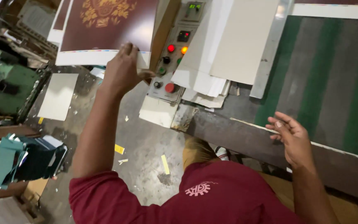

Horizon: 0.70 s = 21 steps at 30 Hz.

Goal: Feeding printed cardboard sheets into a finishing or folding machine in a production environment.

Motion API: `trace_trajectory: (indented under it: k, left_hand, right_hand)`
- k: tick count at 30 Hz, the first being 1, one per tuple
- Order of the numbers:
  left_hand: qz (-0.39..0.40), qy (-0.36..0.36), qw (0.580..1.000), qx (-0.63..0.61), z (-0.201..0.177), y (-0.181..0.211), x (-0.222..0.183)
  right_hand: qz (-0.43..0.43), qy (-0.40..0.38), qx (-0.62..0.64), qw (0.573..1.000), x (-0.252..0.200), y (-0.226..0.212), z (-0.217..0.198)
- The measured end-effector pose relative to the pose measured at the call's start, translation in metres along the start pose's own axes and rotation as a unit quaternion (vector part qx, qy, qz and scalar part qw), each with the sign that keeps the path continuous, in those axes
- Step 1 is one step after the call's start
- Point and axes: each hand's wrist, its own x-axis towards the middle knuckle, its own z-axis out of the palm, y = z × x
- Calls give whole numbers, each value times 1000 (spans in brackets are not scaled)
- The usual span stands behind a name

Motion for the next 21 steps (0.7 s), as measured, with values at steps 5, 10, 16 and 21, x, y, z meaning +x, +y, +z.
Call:
trace_trajectory:
  k: [5, 10, 16, 21]
  left_hand:
    - [169, 25, 985, -14, -7, -27, -9]
    - [115, 130, 977, -123, -50, -2, -9]
    - [97, -18, 939, -331, -67, -2, -10]
    - [20, 207, 783, -587, -29, -33, 11]
  right_hand:
    - [-13, -19, 5, 1000, 4, 7, 6]
    - [-8, -52, -28, 998, 12, 0, 28]
    - [5, -107, -45, 993, 19, -12, 57]
    - [-135, -116, -122, 976, 17, -71, 110]
